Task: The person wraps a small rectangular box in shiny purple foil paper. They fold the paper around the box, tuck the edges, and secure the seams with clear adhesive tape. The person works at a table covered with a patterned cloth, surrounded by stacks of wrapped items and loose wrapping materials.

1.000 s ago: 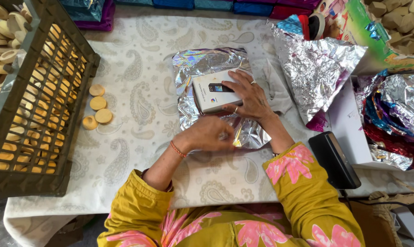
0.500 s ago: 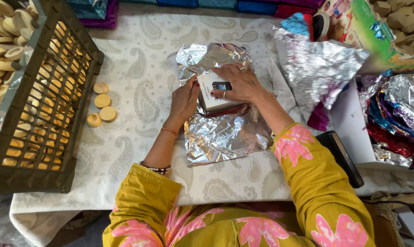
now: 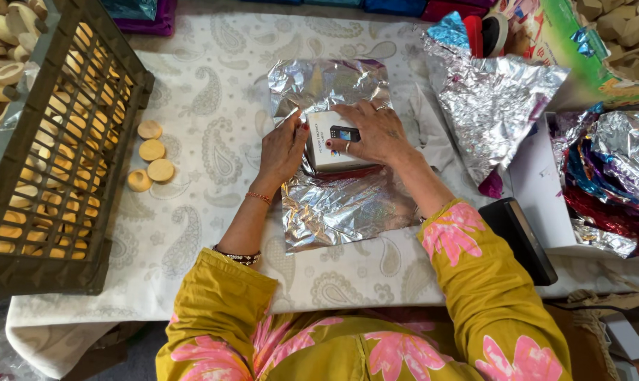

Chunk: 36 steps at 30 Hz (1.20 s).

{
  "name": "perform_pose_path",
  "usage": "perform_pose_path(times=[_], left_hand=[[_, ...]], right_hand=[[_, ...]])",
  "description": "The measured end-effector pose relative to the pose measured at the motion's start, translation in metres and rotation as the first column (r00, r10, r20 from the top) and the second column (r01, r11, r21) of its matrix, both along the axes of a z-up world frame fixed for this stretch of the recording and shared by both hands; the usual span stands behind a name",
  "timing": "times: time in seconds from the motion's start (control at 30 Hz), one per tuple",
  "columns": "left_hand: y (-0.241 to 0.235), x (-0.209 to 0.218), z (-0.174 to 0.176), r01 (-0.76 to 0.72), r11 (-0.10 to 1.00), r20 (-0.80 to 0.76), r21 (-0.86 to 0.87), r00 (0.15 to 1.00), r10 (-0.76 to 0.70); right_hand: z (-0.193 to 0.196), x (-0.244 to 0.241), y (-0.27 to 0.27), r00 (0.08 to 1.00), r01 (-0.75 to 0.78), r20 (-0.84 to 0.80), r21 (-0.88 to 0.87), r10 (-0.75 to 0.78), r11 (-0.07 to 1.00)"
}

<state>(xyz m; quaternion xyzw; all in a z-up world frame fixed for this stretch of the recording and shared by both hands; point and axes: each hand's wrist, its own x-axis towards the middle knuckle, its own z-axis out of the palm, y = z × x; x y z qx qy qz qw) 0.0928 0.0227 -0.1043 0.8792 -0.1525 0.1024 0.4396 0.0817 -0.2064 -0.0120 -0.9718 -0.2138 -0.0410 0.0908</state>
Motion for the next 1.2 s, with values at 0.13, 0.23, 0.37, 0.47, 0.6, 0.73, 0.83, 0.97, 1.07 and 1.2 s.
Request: perform_pose_path(times=[0.13, 0.23, 0.37, 0.47, 0.6, 0.73, 0.83, 0.97, 1.07, 1.2], left_hand=[[-0.003, -0.013, 0.021, -0.028, 1.000, 0.180, 0.003, 0.983, 0.027], [-0.006, -0.032, 0.047, -0.101, 0.993, 0.523, 0.053, 0.850, 0.058], [-0.023, -0.061, 0.083, 0.173, 0.970, 0.538, 0.173, 0.808, -0.240], [-0.043, -0.094, 0.093, 0.502, 0.842, 0.440, 0.199, 0.722, -0.534], [-0.069, -0.129, 0.084, 0.509, 0.749, 0.250, 0.424, 0.729, -0.637], [-0.074, -0.130, 0.074, 0.465, 0.728, 0.135, 0.503, 0.790, -0.598], [-0.073, -0.127, 0.075, 0.503, 0.653, 0.003, 0.566, 0.791, -0.612], [-0.066, -0.123, 0.088, 0.458, 0.708, 0.073, 0.537, 0.811, -0.580], [-0.061, -0.118, 0.105, 0.357, 0.804, 0.189, 0.475, 0.851, -0.489], [-0.048, -0.109, 0.129, 0.180, 0.891, 0.324, 0.417, 0.886, -0.331]], right_hand=[[-0.004, -0.006, -0.010, 0.973, -0.127, 0.210, 0.160, 0.092, 0.979], [-0.007, -0.022, -0.023, 0.943, -0.199, 0.318, 0.312, 0.095, 0.929], [-0.015, -0.042, -0.034, 0.914, -0.266, 0.394, 0.406, 0.094, 0.874], [-0.021, -0.046, -0.040, 0.908, -0.265, 0.418, 0.526, 0.026, 0.808], [-0.027, -0.043, -0.054, 0.929, -0.222, 0.368, 0.647, -0.044, 0.729], [-0.033, -0.039, -0.061, 0.931, -0.161, 0.344, 0.689, -0.123, 0.706], [-0.036, -0.037, -0.065, 0.936, -0.129, 0.315, 0.728, -0.160, 0.673], [-0.037, -0.035, -0.072, 0.939, -0.119, 0.292, 0.771, -0.182, 0.626], [-0.039, -0.033, -0.075, 0.940, -0.112, 0.260, 0.848, -0.223, 0.518], [-0.038, -0.029, -0.085, 0.929, -0.095, 0.251, 0.874, -0.274, 0.477]])
